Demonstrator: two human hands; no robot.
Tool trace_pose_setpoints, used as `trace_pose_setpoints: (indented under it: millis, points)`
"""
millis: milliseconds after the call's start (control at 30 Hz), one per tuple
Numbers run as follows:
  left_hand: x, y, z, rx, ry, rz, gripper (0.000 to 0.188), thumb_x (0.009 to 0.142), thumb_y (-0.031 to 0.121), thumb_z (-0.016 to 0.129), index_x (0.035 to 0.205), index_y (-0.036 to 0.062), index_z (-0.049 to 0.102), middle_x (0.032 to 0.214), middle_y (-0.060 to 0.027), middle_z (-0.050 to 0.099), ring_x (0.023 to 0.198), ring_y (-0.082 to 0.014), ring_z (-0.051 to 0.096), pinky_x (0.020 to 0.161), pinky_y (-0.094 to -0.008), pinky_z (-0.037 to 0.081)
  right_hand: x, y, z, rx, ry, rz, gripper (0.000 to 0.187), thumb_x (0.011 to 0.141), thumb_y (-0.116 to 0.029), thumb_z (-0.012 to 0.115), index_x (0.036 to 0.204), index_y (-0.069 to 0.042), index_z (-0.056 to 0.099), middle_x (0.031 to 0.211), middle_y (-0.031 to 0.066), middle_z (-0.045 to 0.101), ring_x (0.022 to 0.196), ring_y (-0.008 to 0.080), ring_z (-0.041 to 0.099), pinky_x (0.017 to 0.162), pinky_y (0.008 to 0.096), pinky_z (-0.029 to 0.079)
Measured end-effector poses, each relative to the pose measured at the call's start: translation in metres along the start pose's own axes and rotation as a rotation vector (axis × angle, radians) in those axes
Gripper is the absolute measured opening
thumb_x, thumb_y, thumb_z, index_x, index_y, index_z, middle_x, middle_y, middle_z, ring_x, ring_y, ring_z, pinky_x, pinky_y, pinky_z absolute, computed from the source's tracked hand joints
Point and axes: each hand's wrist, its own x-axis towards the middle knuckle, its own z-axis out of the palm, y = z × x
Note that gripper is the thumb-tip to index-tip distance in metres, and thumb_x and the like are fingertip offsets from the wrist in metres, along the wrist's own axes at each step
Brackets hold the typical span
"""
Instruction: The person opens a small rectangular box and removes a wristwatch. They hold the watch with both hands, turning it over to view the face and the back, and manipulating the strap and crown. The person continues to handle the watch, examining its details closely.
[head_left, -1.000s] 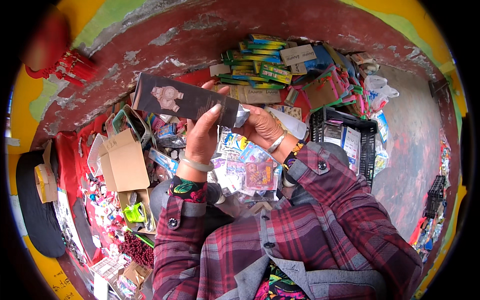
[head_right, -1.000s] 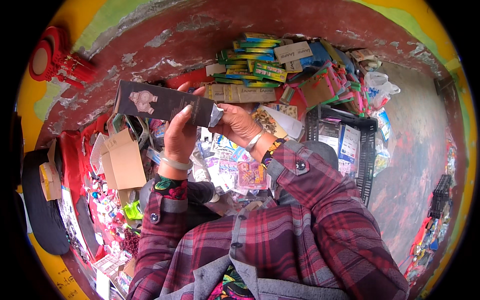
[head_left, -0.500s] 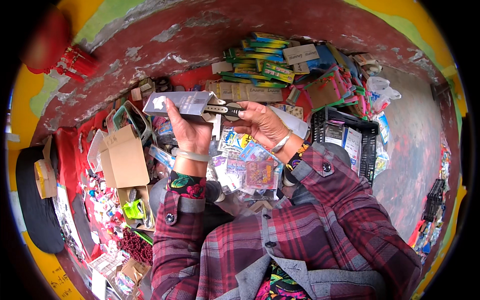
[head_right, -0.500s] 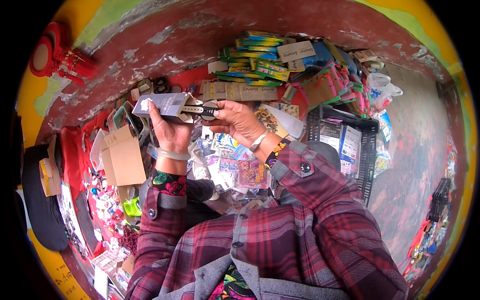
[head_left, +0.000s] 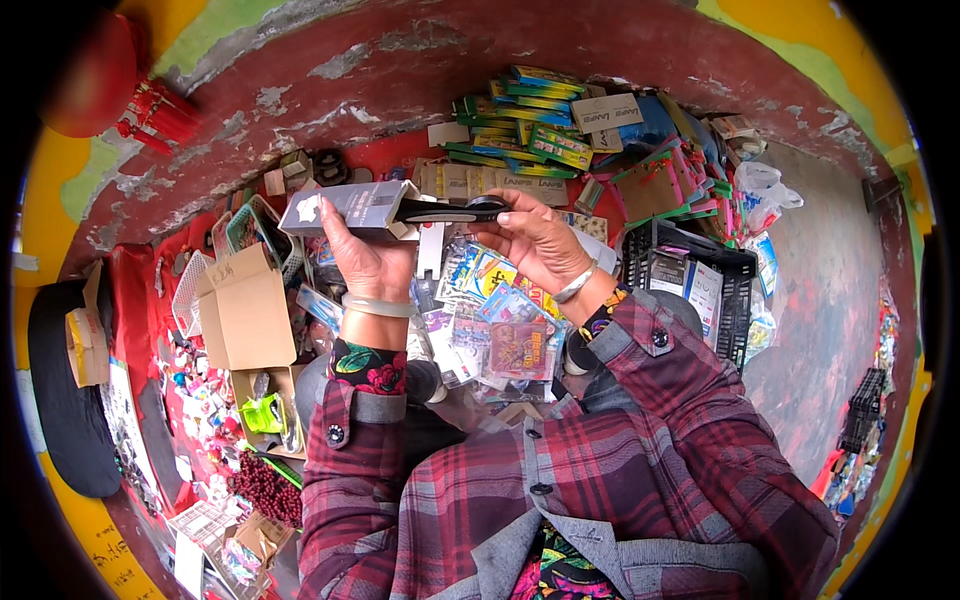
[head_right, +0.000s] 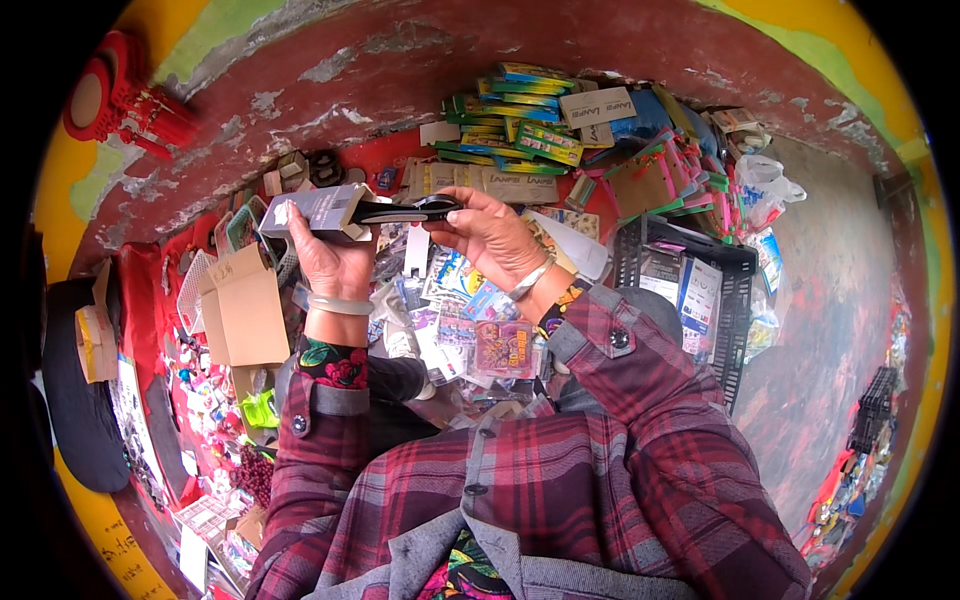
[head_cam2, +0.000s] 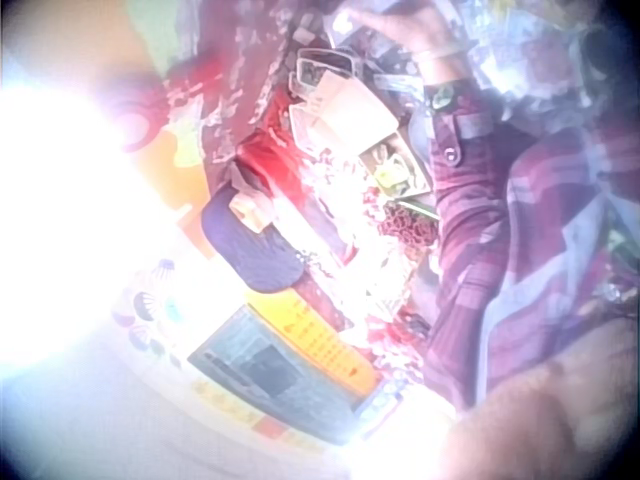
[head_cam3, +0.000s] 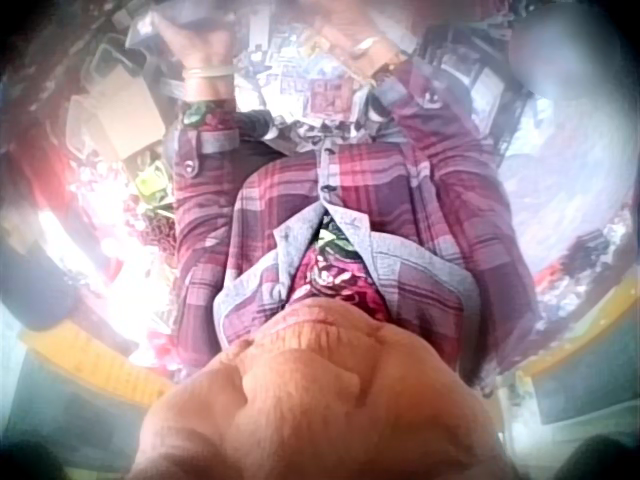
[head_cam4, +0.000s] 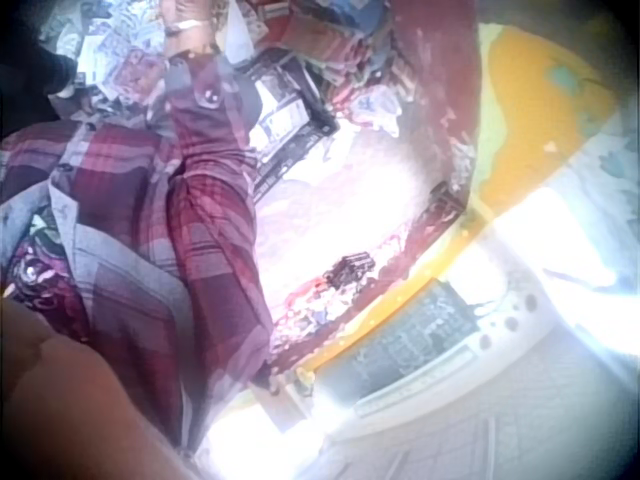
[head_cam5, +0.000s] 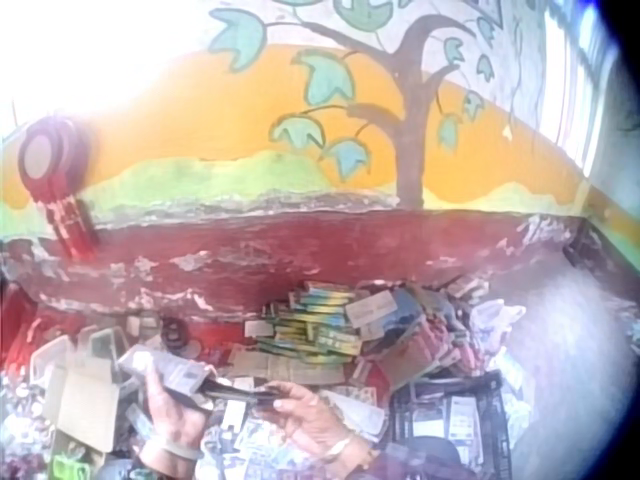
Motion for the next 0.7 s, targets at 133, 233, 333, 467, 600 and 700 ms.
trace_pose_setpoints:
  millis: [133,233,333,467,600,700]
  points:
    - [-0.001,0.001,0.001,0.021,-0.01,-0.032,0.05,0.083,0.051,0.056,0.111,0.0099,0.048,0.104,-0.0076,0.054,0.097,-0.0266,0.053,0.089,-0.0456,0.042,0.0,-0.001,0.003,0.024,0.005,-0.037,0.029,0.082,-0.005,0.061,0.11,-0.002,0.053,0.106,0.0136,0.06,0.1,0.023,0.057,0.093,0.0353,0.046]
    - [-0.002,0.0,0.004,0.023,-0.002,0.008,0.05,0.083,0.05,0.056,0.11,0.009,0.048,0.101,-0.0087,0.054,0.095,-0.0268,0.054,0.088,-0.0447,0.043,0.0,-0.004,0.008,-0.037,-0.006,-0.072,0.03,0.08,-0.001,0.061,0.109,-0.002,0.051,0.105,0.0104,0.058,0.098,0.0194,0.056,0.092,0.033,0.045]
    - [-0.003,-0.002,0.007,0.047,0.003,0.088,0.05,0.083,0.049,0.055,0.11,0.0077,0.047,0.1,-0.01,0.054,0.094,-0.0271,0.054,0.088,-0.0444,0.044,-0.001,-0.004,0.013,-0.091,-0.014,-0.115,0.036,0.077,0.005,0.061,0.11,-0.004,0.048,0.107,0.0099,0.056,0.099,0.0177,0.055,0.091,0.0315,0.044]
    - [-0.002,0.0,0.005,0.049,-0.008,0.114,0.052,0.084,0.048,0.054,0.11,0.0034,0.046,0.099,-0.0122,0.054,0.094,-0.028,0.054,0.088,-0.0442,0.044,-0.004,-0.007,0.017,-0.115,-0.024,-0.147,0.046,0.073,0.01,0.061,0.113,-0.005,0.044,0.111,0.0114,0.053,0.101,0.0173,0.053,0.091,0.0306,0.044]
    - [0.001,0.007,0.006,0.046,-0.065,0.137,0.054,0.086,0.048,0.05,0.108,-0.0014,0.047,0.099,-0.0143,0.055,0.092,-0.0297,0.054,0.087,-0.0449,0.045,-0.007,-0.015,0.022,-0.158,0.0,-0.184,0.048,0.073,0.01,0.061,0.114,-0.006,0.044,0.111,0.0113,0.054,0.101,0.0167,0.053,0.09,0.0292,0.043]
    - [0.011,0.023,-0.003,0.012,-0.07,0.188,0.054,0.087,0.047,0.047,0.106,-0.0037,0.048,0.098,-0.0161,0.056,0.091,-0.0305,0.056,0.086,-0.0451,0.046,-0.009,-0.021,0.024,-0.209,0.024,-0.243,0.049,0.072,0.011,0.06,0.115,-0.006,0.044,0.112,0.0116,0.054,0.101,0.0165,0.053,0.09,0.0283,0.043]
